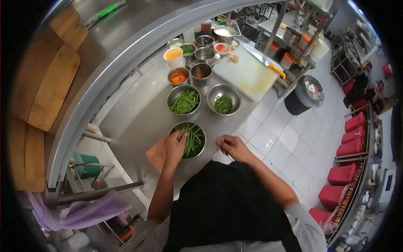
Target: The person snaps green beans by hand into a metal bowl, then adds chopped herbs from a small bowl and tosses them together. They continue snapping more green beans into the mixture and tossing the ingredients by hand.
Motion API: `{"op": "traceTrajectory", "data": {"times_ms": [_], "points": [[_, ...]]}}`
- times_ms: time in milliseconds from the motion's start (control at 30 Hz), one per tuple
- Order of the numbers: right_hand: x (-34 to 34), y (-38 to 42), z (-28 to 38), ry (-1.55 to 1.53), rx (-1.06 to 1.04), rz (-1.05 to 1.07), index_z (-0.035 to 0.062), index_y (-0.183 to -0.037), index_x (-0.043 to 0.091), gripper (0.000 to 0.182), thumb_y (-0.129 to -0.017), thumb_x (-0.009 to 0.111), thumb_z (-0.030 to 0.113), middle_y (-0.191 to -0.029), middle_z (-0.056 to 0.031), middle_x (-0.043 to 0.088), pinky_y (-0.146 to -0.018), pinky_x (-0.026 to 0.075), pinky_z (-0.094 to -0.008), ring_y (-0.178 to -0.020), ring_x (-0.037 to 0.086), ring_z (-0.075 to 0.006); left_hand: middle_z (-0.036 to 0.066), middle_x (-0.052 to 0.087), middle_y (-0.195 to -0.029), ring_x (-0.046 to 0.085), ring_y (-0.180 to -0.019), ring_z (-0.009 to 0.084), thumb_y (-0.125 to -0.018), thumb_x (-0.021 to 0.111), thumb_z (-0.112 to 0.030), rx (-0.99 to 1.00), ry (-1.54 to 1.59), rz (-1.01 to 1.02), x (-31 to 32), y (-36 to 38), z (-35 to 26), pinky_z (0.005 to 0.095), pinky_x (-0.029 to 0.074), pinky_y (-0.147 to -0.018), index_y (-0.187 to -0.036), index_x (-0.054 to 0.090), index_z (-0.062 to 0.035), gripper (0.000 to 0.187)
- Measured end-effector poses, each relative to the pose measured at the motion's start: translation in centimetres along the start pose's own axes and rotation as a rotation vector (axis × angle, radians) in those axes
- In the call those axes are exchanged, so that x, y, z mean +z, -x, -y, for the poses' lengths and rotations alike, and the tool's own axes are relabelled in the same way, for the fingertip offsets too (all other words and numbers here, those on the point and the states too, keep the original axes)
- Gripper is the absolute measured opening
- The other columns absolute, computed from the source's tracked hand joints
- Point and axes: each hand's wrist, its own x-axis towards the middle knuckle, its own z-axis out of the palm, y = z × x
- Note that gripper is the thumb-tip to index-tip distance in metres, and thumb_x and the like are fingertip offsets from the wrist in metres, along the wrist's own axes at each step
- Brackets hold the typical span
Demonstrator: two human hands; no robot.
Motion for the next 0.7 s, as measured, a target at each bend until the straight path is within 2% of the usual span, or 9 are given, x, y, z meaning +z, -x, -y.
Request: {"op": "traceTrajectory", "data": {"times_ms": [33,67,133,267,333,367,433,500,700], "points": [[0.0,-2.1,-0.7,0.105,-0.051,0.06,0.0013,-0.102,0.064,0.021,-0.1,0.055,0.02,-0.081,0.0028,0.059,-0.061,0.043,-0.0233,-0.067,0.05,-0.0055,0.022,0.066,-0.082,0.064,-0.074,0.0364,-0.09,0.065,-0.014,0.013,0.006,0.007,-0.1,0.1,-0.4,0.041,0.048,-0.069,-0.098,0.066,0.0045,0.02],[0.6,-3.2,0.5,0.105,-0.048,0.068,0.0013,-0.102,0.064,0.021,-0.1,0.055,0.02,-0.081,0.0028,0.059,-0.061,0.043,-0.0233,-0.067,0.05,-0.0055,0.021,0.066,-0.082,0.063,-0.074,0.0364,-0.089,0.066,-0.014,0.032,0.012,0.01,-0.3,0.0,-0.8,0.0415,0.048,-0.069,-0.096,0.066,0.0042,0.019],[2.1,-5.3,4.0,0.158,-0.228,0.053,-0.003,-0.098,0.065,0.019,-0.092,0.062,0.014,-0.08,-0.009,0.064,-0.065,0.049,-0.0334,-0.071,0.059,-0.0161,0.02,0.065,-0.085,0.062,-0.077,0.0364,-0.088,0.067,-0.013,0.079,-0.025,0.031,-0.9,-0.2,-1.8,0.041,0.048,-0.07,-0.095,0.065,0.0038,0.018],[3.5,-9.3,6.0,0.462,-0.47,0.152,-0.0025,-0.1,0.067,0.018,-0.091,0.064,0.013,-0.086,-0.0108,0.065,-0.067,0.049,-0.0332,-0.071,0.061,-0.0205,0.018,0.06,-0.091,0.061,-0.087,0.036,-0.085,0.068,-0.011,0.222,-0.089,0.068,-1.6,-0.9,-1.8,0.0399,0.048,-0.075,-0.092,0.063,0.0032,0.017],[4.1,-11.1,5.8,0.662,-0.657,0.261,-0.0032,-0.097,0.066,0.019,-0.082,0.066,0.01,-0.091,-0.0217,0.066,-0.077,0.051,-0.0442,-0.084,0.064,-0.0386,0.018,0.059,-0.094,0.06,-0.089,0.0361,-0.084,0.068,-0.01,0.214,-0.122,0.054,-2.1,-1.3,-2.0,0.0403,0.048,-0.077,-0.095,0.063,0.0031,0.018],[4.3,-11.3,5.9,0.693,-0.631,0.29,-0.0025,-0.095,0.067,0.019,-0.081,0.065,0.009,-0.093,-0.0226,0.065,-0.08,0.05,-0.0473,-0.088,0.062,-0.0417,0.019,0.059,-0.094,0.06,-0.09,0.0364,-0.085,0.067,-0.01,0.24,-0.117,0.044,-2.3,-1.4,-1.9,0.0408,0.048,-0.078,-0.095,0.062,0.0032,0.018],[4.6,-11.3,5.4,0.753,-0.644,0.312,-0.0025,-0.093,0.067,0.017,-0.081,0.064,0.01,-0.092,-0.0229,0.065,-0.079,0.05,-0.0476,-0.088,0.063,-0.0414,0.019,0.06,-0.094,0.06,-0.09,0.0367,-0.085,0.066,-0.01,0.265,-0.102,0.036,-2.4,-0.9,-1.8,0.0413,0.048,-0.078,-0.096,0.062,0.0033,0.017],[3.7,-11.7,5.4,0.841,-0.663,0.298,-0.0026,-0.09,0.066,0.016,-0.081,0.063,0.011,-0.091,-0.0233,0.065,-0.079,0.05,-0.0478,-0.088,0.063,-0.0411,0.019,0.062,-0.096,0.061,-0.091,0.0376,-0.086,0.066,-0.011,0.189,-0.157,0.074,-2.4,-1.2,-2.3,0.0427,0.049,-0.079,-0.098,0.062,0.0031,0.019],[3.7,-10.8,2.7,0.888,-0.608,0.249,-0.0012,-0.082,0.063,0.014,-0.079,0.063,0.013,-0.081,-0.0235,0.065,-0.072,0.05,-0.0504,-0.078,0.063,-0.0432,0.018,0.064,-0.095,0.061,-0.09,0.0399,-0.089,0.064,-0.015,0.298,-0.287,0.138,-1.4,-1.4,-1.7,0.0465,0.048,-0.076,-0.1,0.064,0.0025,0.02]]}}
